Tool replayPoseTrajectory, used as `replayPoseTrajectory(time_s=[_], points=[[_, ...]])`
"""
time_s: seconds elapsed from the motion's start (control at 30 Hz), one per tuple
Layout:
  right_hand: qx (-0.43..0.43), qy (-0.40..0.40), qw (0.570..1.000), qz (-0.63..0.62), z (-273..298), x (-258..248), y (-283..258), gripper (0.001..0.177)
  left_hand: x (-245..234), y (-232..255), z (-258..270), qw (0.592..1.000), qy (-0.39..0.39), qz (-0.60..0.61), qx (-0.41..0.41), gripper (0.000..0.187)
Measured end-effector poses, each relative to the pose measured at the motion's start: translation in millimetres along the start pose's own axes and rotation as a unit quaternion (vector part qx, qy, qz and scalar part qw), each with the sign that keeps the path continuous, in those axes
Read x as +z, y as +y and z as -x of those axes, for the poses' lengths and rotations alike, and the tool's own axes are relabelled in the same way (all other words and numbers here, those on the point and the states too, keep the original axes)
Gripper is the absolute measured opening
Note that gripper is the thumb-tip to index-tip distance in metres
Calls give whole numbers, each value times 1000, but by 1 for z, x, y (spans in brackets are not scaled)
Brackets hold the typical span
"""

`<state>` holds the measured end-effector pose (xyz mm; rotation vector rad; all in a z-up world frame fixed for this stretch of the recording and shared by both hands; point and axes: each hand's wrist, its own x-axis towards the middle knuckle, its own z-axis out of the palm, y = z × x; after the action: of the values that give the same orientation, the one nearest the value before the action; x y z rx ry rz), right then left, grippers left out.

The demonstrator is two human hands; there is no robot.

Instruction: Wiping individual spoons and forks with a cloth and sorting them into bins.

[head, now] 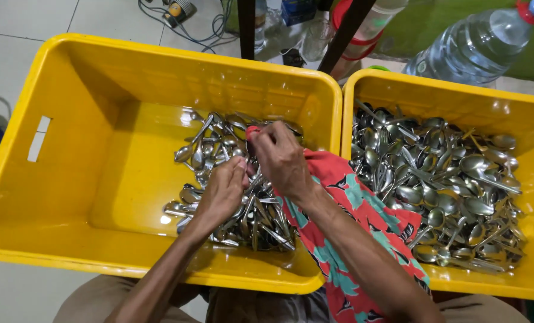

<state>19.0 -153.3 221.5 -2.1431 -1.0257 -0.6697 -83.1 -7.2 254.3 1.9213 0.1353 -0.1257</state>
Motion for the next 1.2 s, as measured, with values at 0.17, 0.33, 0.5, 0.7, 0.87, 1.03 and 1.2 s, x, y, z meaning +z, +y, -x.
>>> replayPoseTrajectory(time_s=[0.17,0.33,0.5,0.7,0.87,1.03,1.2], points=[[-1,15,1000,-22,10,5,-13,20,1,7,3,999,-4,27,-26,37],[-18,35,996,82,10,11,0,16,0,10,2,1000,-5,22,-13,35],[-16,1,999,46,5,-1,4,20,1,4,4,999,-14,27,-18,37],[-27,37,997,66,17,17,-6,19,-7,10,5,999,-5,36,-36,39],[88,57,994,-27,-4,-25,-3,11,-14,12,10,999,40,-8,-36,31],[41,73,995,-53,10,-7,-9,19,-11,12,15,995,57,66,-50,21],[26,35,995,-90,2,-6,7,17,0,-4,20,998,58,22,-3,17]])
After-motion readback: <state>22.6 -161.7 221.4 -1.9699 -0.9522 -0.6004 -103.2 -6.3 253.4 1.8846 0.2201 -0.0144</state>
